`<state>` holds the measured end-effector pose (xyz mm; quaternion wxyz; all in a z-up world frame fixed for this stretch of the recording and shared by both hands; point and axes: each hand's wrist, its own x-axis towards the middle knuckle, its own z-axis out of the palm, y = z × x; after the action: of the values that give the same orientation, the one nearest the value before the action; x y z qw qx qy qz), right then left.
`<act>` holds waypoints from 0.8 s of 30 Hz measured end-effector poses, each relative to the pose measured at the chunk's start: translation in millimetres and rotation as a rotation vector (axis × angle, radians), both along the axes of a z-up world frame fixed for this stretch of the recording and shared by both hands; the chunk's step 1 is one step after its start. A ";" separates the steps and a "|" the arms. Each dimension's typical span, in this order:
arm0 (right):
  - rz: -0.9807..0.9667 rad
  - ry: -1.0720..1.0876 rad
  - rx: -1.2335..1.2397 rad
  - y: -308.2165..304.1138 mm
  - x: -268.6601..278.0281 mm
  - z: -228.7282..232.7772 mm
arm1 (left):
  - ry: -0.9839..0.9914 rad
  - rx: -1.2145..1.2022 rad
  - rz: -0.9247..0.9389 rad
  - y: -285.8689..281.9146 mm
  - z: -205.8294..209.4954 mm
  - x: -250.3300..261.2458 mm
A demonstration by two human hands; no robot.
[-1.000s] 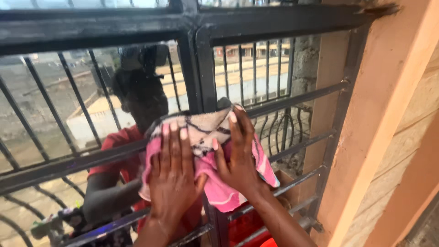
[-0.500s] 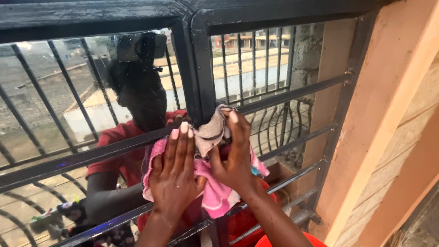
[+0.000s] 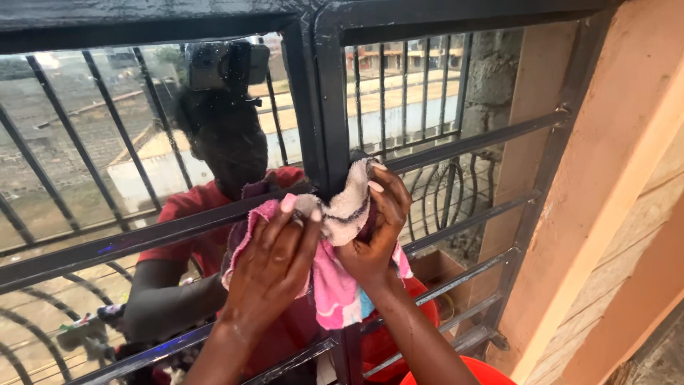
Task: The person washes a window by applying soapy water from a bucket and wiping the glass panes and frame with a cloth.
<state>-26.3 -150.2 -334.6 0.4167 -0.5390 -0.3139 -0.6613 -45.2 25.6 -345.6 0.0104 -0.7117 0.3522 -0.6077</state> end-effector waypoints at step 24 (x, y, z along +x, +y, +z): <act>-0.043 0.055 0.067 0.2 1.1 11.0 | 0.160 -0.058 0.211 -21.3 21.4 -11.6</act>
<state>-25.2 -150.0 -323.6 0.4286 -0.5495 -0.2683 -0.6651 -56.8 4.3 -324.2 0.0256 -0.7910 0.2574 -0.5545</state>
